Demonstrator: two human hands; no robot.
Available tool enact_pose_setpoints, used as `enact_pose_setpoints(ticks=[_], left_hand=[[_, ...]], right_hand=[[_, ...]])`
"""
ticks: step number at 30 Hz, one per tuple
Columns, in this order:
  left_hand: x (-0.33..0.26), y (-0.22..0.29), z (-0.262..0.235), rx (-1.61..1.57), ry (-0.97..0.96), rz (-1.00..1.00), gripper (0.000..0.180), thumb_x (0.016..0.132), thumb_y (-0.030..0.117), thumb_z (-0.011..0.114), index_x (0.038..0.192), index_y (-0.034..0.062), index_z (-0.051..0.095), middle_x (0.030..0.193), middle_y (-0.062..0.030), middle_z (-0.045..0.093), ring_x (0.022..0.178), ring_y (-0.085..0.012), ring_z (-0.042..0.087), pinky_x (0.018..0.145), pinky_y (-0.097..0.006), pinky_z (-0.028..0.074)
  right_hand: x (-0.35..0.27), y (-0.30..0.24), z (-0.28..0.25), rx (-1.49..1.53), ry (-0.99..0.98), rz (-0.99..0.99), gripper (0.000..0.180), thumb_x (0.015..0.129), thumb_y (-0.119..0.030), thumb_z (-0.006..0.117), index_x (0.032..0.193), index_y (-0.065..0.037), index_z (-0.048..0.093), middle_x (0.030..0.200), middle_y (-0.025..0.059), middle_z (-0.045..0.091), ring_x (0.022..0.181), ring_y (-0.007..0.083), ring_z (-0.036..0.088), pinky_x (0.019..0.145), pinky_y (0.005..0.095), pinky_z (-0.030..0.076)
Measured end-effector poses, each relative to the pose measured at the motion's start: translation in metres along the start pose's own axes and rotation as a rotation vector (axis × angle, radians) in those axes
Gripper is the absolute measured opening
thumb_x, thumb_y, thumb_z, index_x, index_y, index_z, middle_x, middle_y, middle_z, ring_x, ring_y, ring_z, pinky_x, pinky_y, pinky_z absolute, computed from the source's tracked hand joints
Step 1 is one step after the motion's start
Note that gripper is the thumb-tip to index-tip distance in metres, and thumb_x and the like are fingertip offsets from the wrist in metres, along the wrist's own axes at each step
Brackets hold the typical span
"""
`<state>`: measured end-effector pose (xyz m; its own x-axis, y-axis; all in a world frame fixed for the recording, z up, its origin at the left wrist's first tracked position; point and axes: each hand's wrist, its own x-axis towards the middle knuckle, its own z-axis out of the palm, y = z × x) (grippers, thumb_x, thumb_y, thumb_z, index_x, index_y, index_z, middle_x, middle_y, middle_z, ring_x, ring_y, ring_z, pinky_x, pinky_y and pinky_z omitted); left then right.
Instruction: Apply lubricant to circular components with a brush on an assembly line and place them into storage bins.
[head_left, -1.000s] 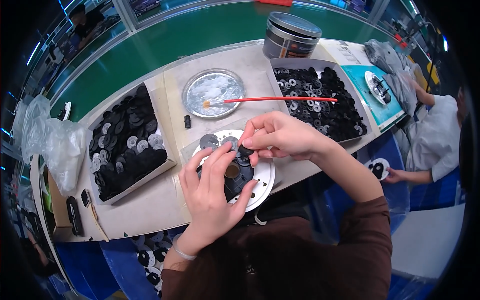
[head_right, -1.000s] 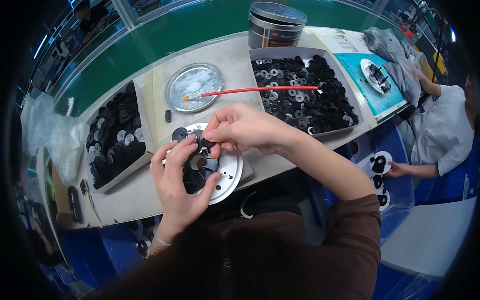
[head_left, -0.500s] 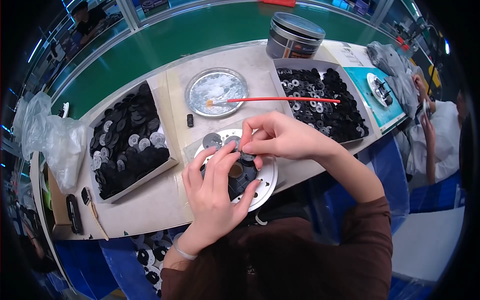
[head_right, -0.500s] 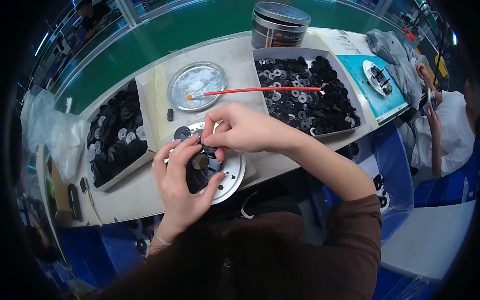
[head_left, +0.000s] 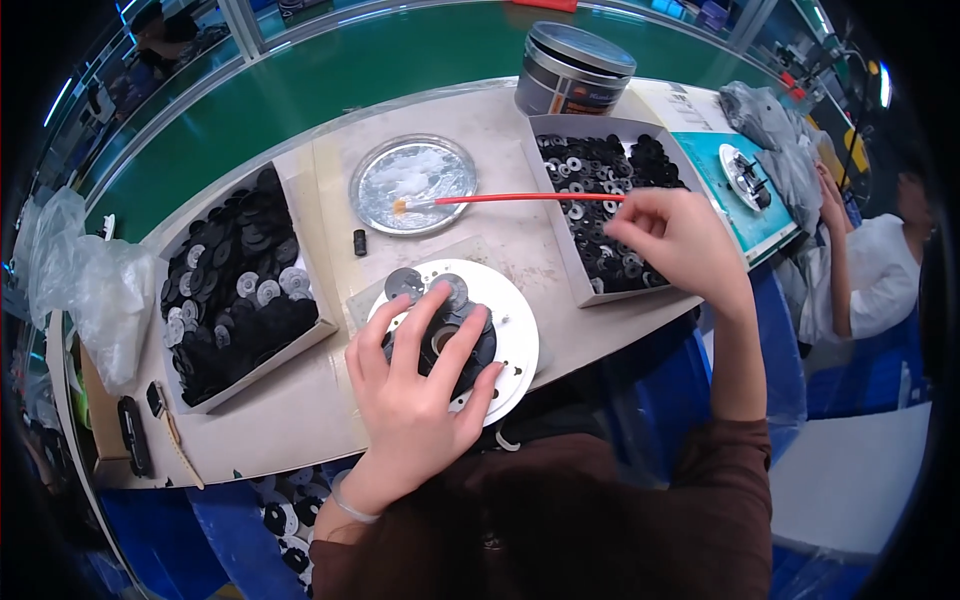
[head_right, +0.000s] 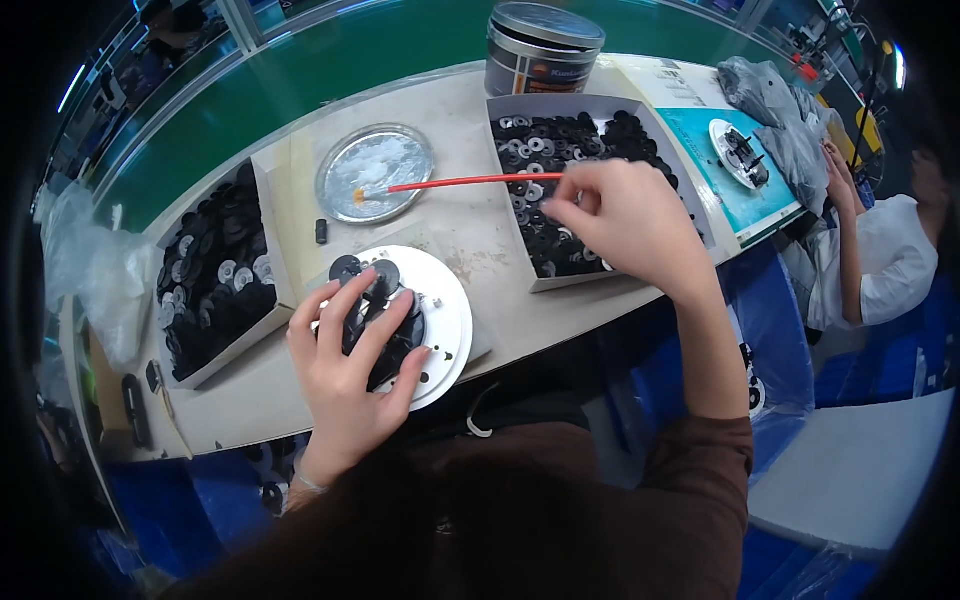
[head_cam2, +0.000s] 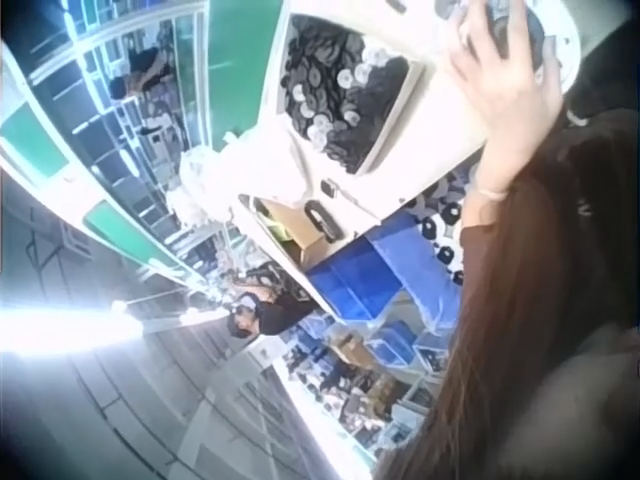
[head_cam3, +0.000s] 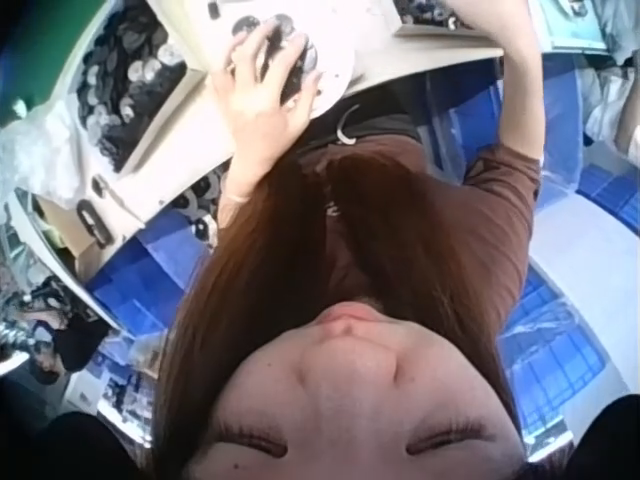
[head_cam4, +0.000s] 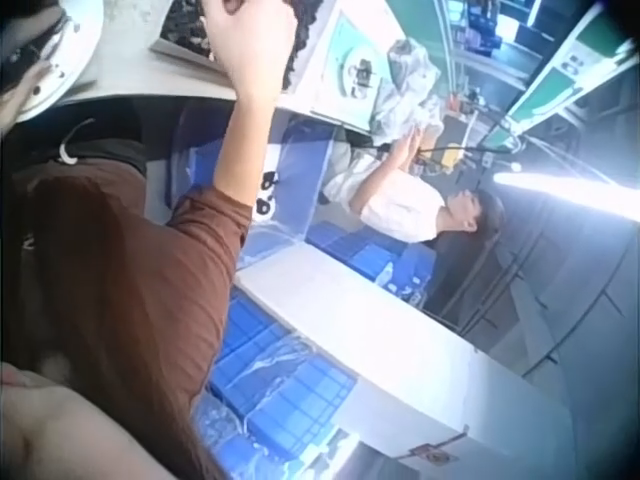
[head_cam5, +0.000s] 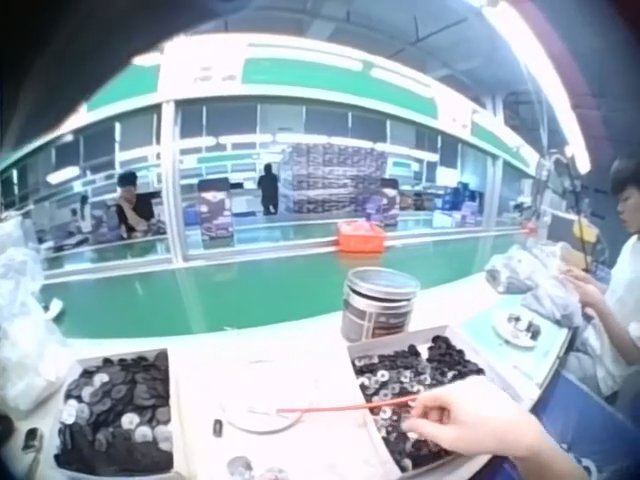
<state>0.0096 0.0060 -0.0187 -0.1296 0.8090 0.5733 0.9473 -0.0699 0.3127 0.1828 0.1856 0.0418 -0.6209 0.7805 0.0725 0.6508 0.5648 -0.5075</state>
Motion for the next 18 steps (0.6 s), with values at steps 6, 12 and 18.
enact_pose_setpoints(ticks=[6,12,18], left_hand=[[0.0,0.002,0.0,-0.011,0.01,0.005,0.036,0.058,0.012,0.069,0.094,0.0089,0.065,0.114,-0.0103,0.051,0.104,-0.0323,0.04,0.086,-0.039,0.036],[-0.001,-0.002,0.004,-0.008,0.033,0.018,0.035,0.061,0.019,0.069,0.095,0.0097,0.064,0.114,-0.009,0.052,0.104,-0.0294,0.043,0.084,-0.038,0.033],[0.001,-0.001,0.003,-0.001,0.026,0.022,0.036,0.06,0.019,0.069,0.095,0.0106,0.064,0.114,-0.0089,0.052,0.103,-0.0289,0.044,0.081,-0.038,0.034]], right_hand=[[-0.008,0.027,0.019,-0.129,-0.095,0.054,0.014,0.067,-0.011,0.066,0.078,-0.003,0.065,0.063,0.005,0.059,0.053,0.0147,0.052,0.054,0.0266,0.043],[0.003,0.031,0.025,-0.029,-0.176,-0.075,0.017,0.063,-0.013,0.07,0.074,-0.003,0.063,0.07,0.0061,0.059,0.061,0.0158,0.051,0.059,0.0261,0.043],[0.005,0.03,0.022,0.044,-0.301,0.02,0.016,0.063,-0.011,0.069,0.076,-0.002,0.063,0.071,0.0061,0.059,0.064,0.0146,0.053,0.062,0.0255,0.044]])
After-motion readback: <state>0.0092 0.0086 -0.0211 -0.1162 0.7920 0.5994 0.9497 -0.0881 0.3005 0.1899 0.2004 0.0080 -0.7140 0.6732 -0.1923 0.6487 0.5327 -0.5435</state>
